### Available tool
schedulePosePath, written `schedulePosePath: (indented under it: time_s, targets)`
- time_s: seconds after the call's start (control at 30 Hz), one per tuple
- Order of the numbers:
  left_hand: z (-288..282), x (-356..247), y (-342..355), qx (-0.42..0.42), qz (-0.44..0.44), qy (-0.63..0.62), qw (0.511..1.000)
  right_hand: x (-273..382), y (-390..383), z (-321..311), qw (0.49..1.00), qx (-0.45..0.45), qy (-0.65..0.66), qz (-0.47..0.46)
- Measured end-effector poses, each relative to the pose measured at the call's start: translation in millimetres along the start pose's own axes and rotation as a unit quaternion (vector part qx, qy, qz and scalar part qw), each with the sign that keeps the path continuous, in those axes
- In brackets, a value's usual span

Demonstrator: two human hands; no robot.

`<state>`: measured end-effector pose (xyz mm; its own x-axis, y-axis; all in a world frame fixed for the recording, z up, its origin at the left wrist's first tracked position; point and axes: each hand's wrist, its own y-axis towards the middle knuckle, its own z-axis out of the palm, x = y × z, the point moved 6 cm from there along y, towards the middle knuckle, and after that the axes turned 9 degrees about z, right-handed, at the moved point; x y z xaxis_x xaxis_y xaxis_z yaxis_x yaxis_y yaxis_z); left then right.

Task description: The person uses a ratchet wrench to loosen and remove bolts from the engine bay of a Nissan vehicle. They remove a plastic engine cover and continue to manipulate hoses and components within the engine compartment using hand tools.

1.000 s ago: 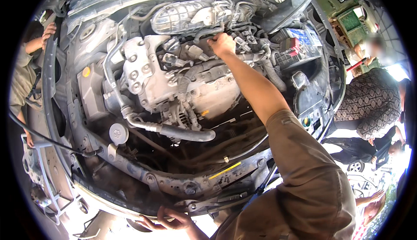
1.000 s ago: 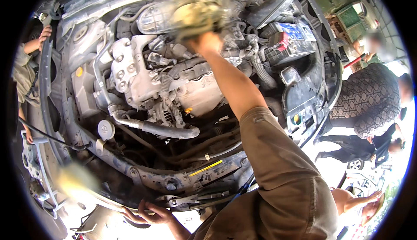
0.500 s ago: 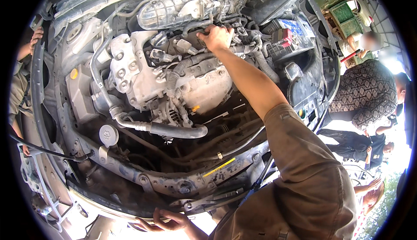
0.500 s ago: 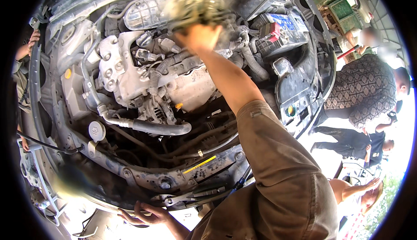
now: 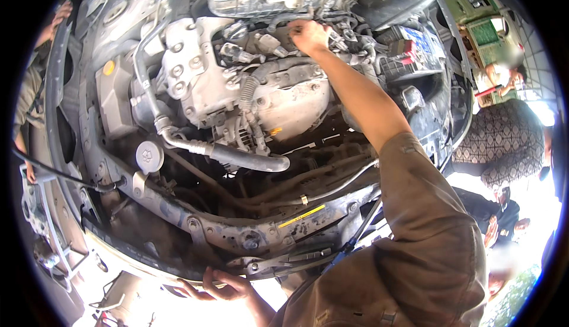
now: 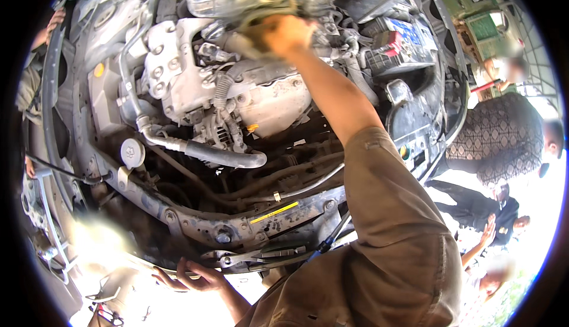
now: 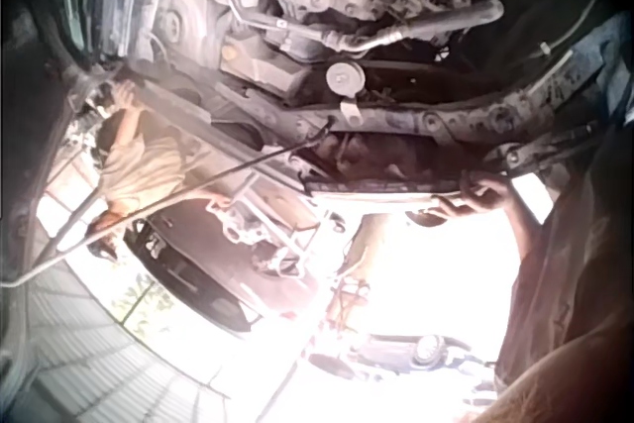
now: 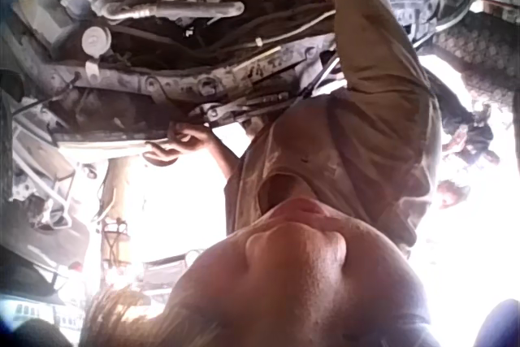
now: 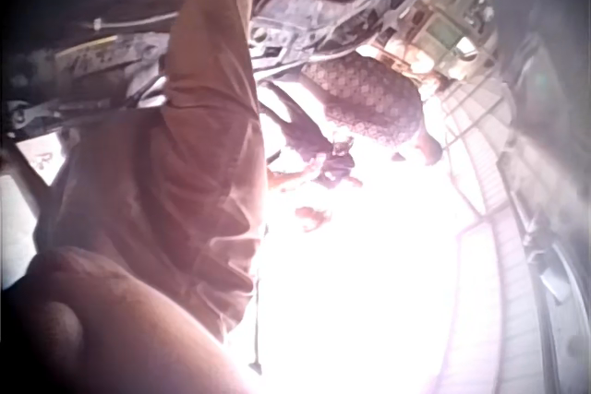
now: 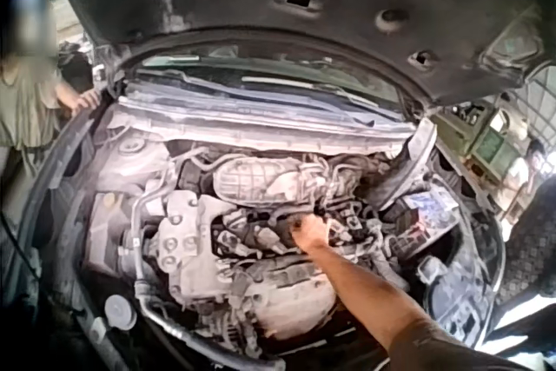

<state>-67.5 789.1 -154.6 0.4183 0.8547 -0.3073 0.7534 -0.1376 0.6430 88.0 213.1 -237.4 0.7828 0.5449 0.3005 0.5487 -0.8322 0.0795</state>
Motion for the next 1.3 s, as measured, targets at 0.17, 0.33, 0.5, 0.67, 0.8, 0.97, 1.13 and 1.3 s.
schedulePosePath:
  time_s: [0.17, 0.33, 0.5, 0.67, 0.8, 0.97, 1.13, 1.3]
  targets:
    - [-1.6, 1.7, 1.3, -0.005, 0.001, -0.012, 1.000, 4.1, -7.1, -4.8, 0.994, -0.045, -0.099, 0.009]
    - [-2.8, 1.6, 1.4, -0.005, 0.000, -0.019, 1.000, -13.6, 10.8, 14.4, 0.992, -0.093, -0.086, 0.016]
    - [-4.0, 2.5, 0.3, -0.006, 0.000, -0.026, 1.000, -25.9, 22.3, 29.8, 0.995, -0.098, 0.002, -0.010]
    - [-3.8, 3.4, 1.1, -0.009, 0.003, -0.027, 1.000, -8.0, 7.0, 18.7, 0.991, -0.098, -0.075, 0.058]
    - [-3.3, 4.1, 1.7, -0.008, 0.009, -0.034, 0.999, -18.7, 11.7, 20.3, 0.988, -0.075, -0.103, 0.090]
    - [-2.6, 3.1, 2.0, -0.007, 0.013, -0.037, 0.999, -11.6, 5.1, 17.7, 0.993, -0.069, -0.067, 0.064]
    - [-0.3, 7.2, -0.3, -0.025, 0.023, -0.041, 0.999, -22.3, 15.2, 30.2, 0.993, -0.023, 0.047, 0.102]
    - [-0.4, 7.6, 1.3, -0.015, 0.030, -0.034, 0.999, -8.9, 7.5, 18.8, 0.999, -0.043, 0.013, 0.025]
